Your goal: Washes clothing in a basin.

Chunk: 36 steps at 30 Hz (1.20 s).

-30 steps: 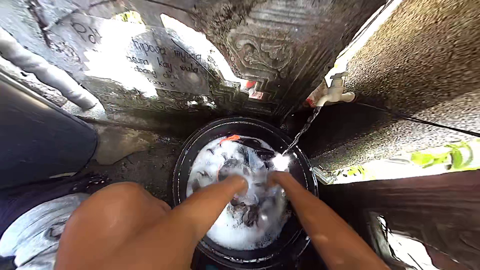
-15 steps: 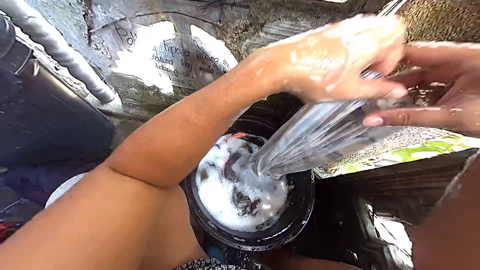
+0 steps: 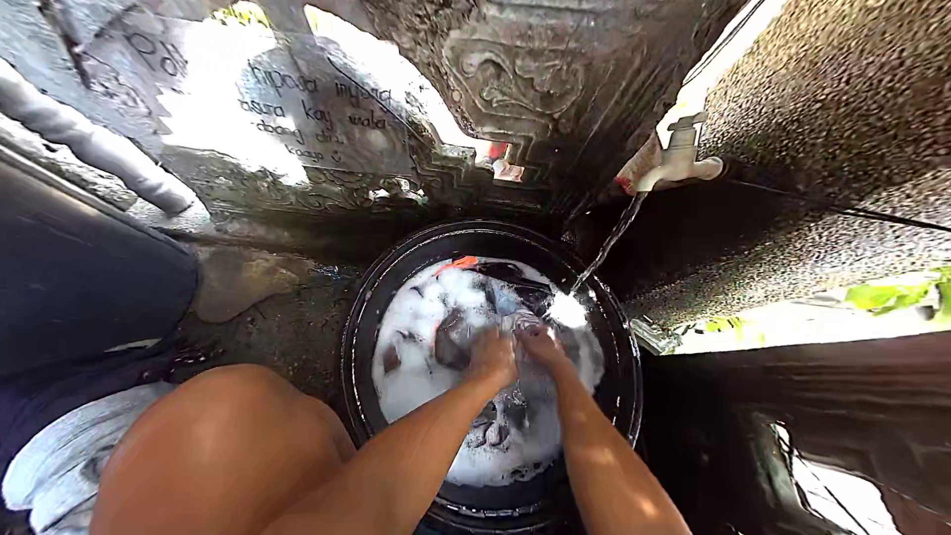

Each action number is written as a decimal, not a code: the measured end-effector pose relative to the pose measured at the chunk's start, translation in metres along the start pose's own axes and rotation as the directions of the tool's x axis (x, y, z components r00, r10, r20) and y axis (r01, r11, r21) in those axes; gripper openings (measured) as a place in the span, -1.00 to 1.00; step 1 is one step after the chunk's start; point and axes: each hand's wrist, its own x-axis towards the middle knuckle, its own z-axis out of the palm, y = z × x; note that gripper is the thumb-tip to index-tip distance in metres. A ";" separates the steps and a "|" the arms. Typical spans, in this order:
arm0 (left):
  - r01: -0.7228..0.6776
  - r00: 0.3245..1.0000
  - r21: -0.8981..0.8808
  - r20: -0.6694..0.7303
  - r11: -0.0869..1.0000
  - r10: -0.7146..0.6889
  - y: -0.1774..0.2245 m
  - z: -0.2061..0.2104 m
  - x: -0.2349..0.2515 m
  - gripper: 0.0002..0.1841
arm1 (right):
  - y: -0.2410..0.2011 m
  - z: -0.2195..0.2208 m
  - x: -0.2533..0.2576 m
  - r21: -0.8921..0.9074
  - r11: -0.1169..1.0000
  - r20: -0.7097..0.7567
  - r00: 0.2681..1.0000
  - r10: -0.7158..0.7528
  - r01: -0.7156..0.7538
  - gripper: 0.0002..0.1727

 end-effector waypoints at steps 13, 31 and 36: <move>0.152 0.865 0.034 0.478 0.988 -0.150 -0.060 0.033 0.010 -0.52 | 0.022 0.028 -0.002 -0.499 0.864 0.150 0.989 0.005 0.071 -0.48; -0.036 0.999 -0.253 -0.029 0.967 0.030 -0.075 0.041 -0.022 -0.13 | -0.201 -0.185 -0.206 -0.423 0.791 -0.014 0.870 -0.493 0.442 -0.73; -0.018 0.999 -0.258 -0.033 0.966 0.010 -0.076 0.043 -0.022 -0.06 | -0.218 -0.242 -0.299 -0.498 0.646 -0.266 0.607 -0.749 0.579 -0.67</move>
